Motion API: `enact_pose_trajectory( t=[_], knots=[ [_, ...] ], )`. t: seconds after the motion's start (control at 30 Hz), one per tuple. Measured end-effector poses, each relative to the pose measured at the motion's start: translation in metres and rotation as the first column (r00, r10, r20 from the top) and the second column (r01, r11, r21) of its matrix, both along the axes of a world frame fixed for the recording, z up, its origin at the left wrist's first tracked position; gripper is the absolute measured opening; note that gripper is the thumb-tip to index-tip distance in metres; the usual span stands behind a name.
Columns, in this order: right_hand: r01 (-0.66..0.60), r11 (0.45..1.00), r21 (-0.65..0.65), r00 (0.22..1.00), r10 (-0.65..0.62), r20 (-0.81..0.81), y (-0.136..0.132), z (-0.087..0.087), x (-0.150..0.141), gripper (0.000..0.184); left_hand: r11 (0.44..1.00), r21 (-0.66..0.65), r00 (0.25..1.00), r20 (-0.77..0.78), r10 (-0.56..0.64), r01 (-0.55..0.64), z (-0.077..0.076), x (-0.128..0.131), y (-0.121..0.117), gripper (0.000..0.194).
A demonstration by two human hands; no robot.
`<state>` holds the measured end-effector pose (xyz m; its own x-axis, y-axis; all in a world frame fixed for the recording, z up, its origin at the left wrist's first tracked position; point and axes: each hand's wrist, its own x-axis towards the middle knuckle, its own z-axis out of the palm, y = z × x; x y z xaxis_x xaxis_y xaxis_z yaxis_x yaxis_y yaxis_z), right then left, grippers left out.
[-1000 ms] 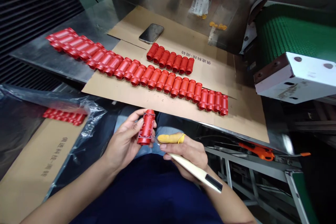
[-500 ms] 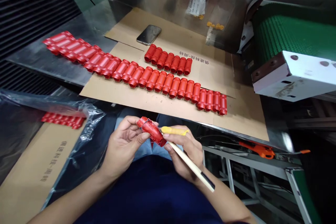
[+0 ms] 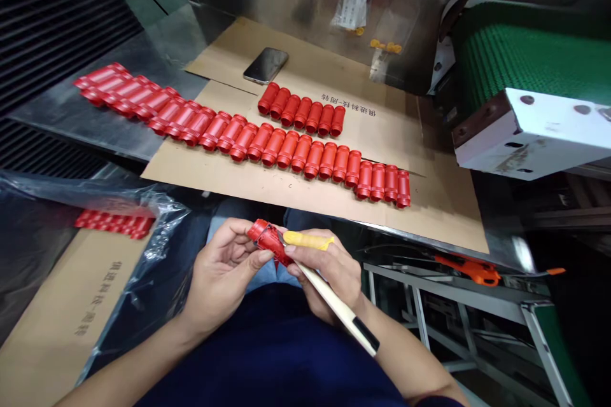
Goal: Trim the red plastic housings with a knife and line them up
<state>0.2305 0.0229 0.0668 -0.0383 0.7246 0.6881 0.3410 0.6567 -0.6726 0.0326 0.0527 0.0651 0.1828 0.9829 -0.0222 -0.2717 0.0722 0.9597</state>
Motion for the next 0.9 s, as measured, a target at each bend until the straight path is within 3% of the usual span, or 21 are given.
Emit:
enact_pose_trajectory(
  t=[0.4,0.53,0.7,0.77,0.8,0.9],
  knots=[
    [0.014,1.0,-0.023,1.0,-0.013,0.025,-0.006,0.003,0.001,0.034,0.999,-0.042,1.0,-0.01,0.018,-0.019,0.002,0.002,-0.003,0.021],
    [-0.03,0.991,-0.129,0.999,0.025,-0.039,-0.009,0.006,0.007,0.026,0.997,-0.078,1.0,0.023,0.0,0.002,-0.001,0.0,-0.003,0.024],
    [0.113,0.956,-0.271,0.991,-0.13,-0.044,-0.007,0.015,0.02,0.018,0.981,-0.173,0.992,0.097,-0.076,0.092,0.003,-0.005,-0.001,0.032],
    [0.07,0.894,-0.442,0.984,-0.135,-0.117,0.0,0.018,0.023,0.013,0.955,-0.251,0.985,0.109,-0.136,0.159,0.007,-0.007,0.001,0.035],
    [-0.019,0.83,-0.557,0.977,-0.102,-0.186,0.005,0.018,0.024,0.015,0.933,-0.3,0.978,0.122,-0.169,0.199,0.008,-0.008,0.002,0.037],
    [-0.364,0.506,-0.782,0.9,-0.023,-0.435,0.017,0.017,0.023,0.039,0.847,-0.437,0.952,0.191,-0.24,0.301,0.01,-0.012,0.004,0.042]
  ],
)
